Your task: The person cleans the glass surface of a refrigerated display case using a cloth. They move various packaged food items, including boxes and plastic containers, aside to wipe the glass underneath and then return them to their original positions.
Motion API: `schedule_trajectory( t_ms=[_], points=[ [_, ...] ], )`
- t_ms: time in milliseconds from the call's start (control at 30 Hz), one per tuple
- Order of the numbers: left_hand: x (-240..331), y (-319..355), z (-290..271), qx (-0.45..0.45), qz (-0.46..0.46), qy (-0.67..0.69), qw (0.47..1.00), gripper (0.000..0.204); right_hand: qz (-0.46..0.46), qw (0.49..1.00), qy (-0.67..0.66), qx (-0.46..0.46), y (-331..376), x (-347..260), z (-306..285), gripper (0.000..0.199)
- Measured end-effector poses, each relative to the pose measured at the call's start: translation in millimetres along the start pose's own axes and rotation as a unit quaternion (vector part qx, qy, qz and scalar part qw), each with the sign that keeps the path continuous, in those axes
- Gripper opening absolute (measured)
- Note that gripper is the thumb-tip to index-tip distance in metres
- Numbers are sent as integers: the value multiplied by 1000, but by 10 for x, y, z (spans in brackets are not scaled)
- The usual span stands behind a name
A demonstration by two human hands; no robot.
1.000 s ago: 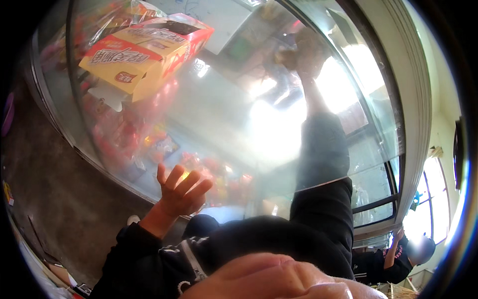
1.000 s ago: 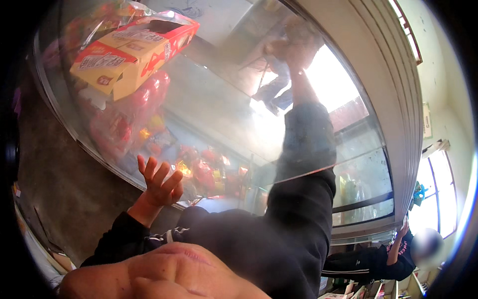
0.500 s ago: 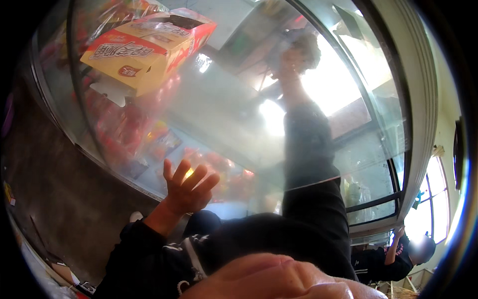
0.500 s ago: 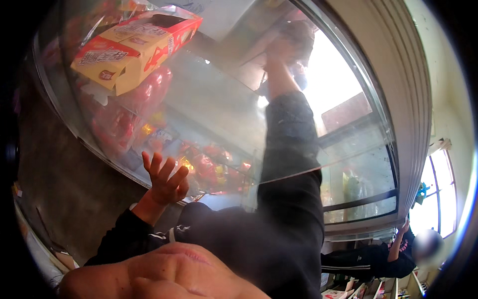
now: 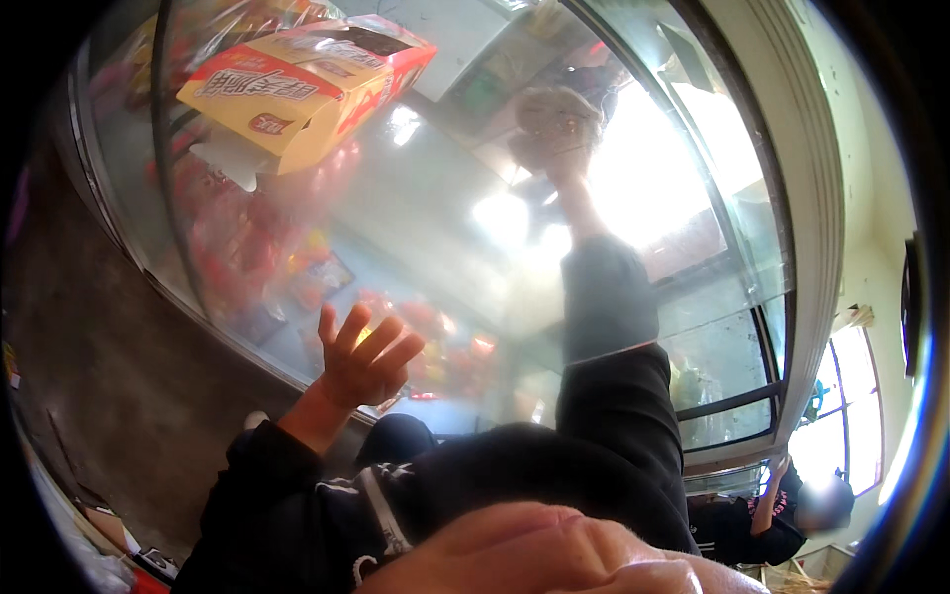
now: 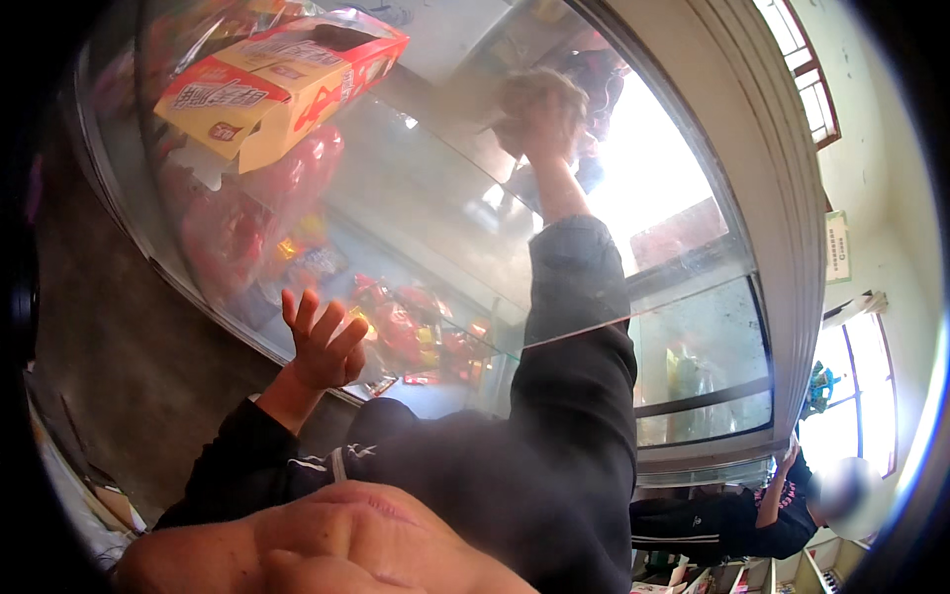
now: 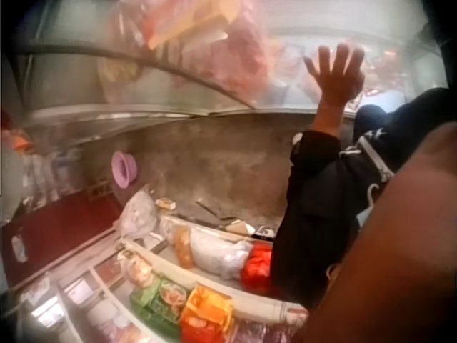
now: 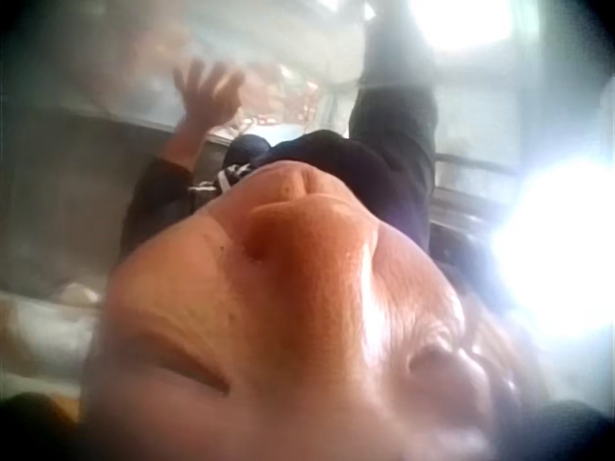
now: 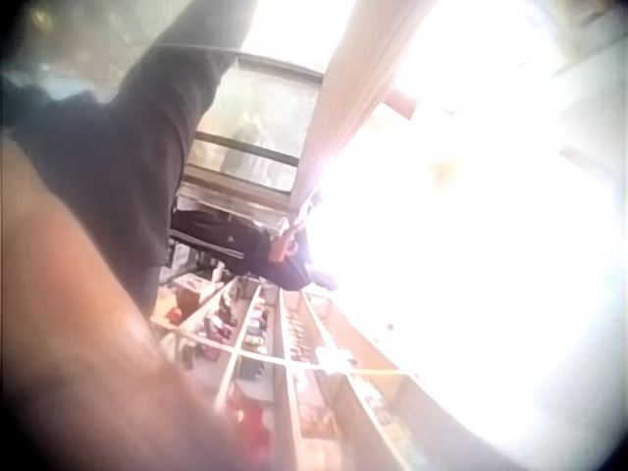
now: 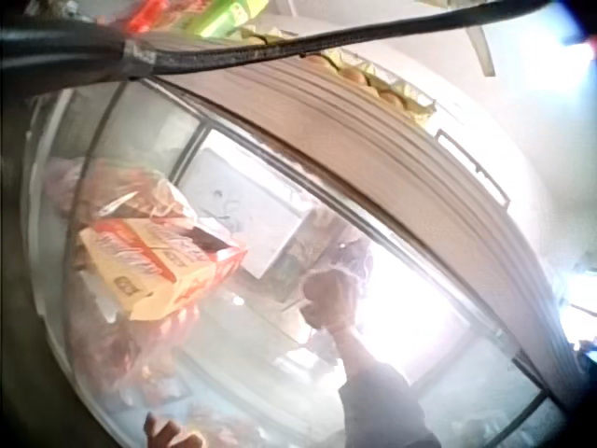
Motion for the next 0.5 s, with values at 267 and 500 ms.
schedule_trajectory(
  t_ms=[267, 500],
  points=[
    [44, -26, -89, -31, -44, 36, 998, 34, 86, 984, -154, 34, 919, 638, -564, 43],
    [38, 37, -9, -29, 11, 1, 1000, 35, 248, 922, -265, 138, -451, 14, -202, 36]
  ],
)
Point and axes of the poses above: each hand's wrist, its own y-axis away from the middle knuckle, its own z-axis out of the palm, x = y × z, the point moved 3 cm from there along -y, towards the middle knuckle, and after that the axes turned 9 degrees about -x, right-handed, at the moved point
